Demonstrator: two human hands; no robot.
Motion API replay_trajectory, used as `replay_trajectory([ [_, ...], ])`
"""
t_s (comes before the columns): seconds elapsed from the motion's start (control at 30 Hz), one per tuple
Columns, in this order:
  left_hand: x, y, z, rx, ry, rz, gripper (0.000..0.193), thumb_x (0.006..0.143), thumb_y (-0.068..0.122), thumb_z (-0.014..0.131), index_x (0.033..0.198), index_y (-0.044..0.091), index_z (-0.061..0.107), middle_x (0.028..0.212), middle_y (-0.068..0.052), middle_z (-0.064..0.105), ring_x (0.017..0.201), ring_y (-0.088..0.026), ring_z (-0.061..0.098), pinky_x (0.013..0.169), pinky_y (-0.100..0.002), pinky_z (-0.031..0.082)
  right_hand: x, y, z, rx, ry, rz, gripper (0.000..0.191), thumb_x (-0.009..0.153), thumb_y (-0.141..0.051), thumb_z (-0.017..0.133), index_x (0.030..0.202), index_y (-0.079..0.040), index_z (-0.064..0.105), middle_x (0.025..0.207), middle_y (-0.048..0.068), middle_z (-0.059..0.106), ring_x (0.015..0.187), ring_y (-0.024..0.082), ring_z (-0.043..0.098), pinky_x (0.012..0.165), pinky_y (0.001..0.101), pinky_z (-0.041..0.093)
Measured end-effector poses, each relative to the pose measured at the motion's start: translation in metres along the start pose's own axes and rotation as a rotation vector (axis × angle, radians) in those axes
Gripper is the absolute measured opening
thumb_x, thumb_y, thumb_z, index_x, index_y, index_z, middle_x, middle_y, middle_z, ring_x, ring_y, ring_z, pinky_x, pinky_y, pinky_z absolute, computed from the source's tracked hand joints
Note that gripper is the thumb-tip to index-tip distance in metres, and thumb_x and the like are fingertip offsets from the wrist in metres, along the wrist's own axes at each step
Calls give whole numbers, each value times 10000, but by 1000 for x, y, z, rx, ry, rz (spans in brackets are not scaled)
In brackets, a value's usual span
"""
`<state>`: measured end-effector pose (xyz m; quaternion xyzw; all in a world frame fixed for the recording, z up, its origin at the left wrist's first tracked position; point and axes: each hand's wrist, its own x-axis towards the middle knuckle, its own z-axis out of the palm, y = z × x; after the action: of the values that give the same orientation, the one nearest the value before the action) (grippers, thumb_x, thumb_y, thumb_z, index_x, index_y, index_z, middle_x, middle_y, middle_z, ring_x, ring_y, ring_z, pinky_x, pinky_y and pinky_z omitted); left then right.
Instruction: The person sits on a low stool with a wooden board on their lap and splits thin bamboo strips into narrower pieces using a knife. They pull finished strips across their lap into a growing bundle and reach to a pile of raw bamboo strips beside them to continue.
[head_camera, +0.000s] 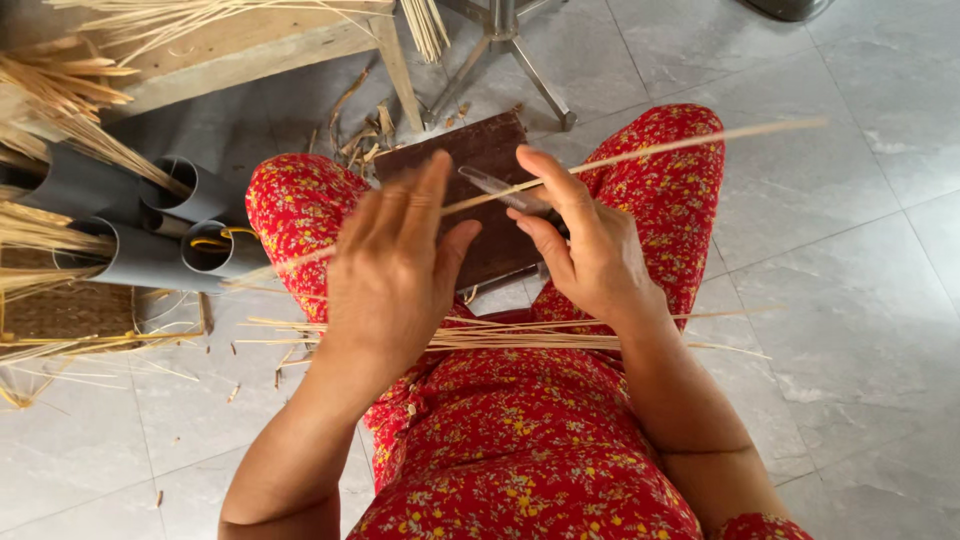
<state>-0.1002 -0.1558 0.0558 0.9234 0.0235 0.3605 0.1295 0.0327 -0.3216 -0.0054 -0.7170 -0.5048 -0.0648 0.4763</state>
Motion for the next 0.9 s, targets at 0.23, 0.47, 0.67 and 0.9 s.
replay_trajectory([
  [0.23,-21,-1,35,-118,-136,-79,151,993,110,705,1140,98,674,911,-42,755,652,-217,713,516,-361,536,-7,10,5,80,20,91,737,1052,-15,676,1640,-95,239,1075,126,774,1054,250,793,886,355,612],
  [0.47,-47,-17,25,-163,-200,-120,146,979,72,696,1125,67,688,950,-58,774,669,-232,734,526,-355,551,-13,43,13,50,136,143,682,1087,-30,632,1638,-104,236,1320,181,680,1043,215,802,867,329,647],
  [0.67,-69,-20,14,-233,-234,-160,162,965,38,672,1125,48,691,1003,-78,784,736,-241,760,592,-346,587,-16,75,-5,-19,232,115,643,1153,-40,619,1663,-130,237,1041,80,791,954,149,775,899,279,586],
  [0.9,-88,-26,8,-244,-206,-164,157,961,38,674,1116,45,700,1051,-85,778,820,-236,774,666,-322,617,-19,104,-7,-9,231,40,652,1182,-56,607,1664,-181,185,1041,96,791,973,147,788,843,257,615],
])
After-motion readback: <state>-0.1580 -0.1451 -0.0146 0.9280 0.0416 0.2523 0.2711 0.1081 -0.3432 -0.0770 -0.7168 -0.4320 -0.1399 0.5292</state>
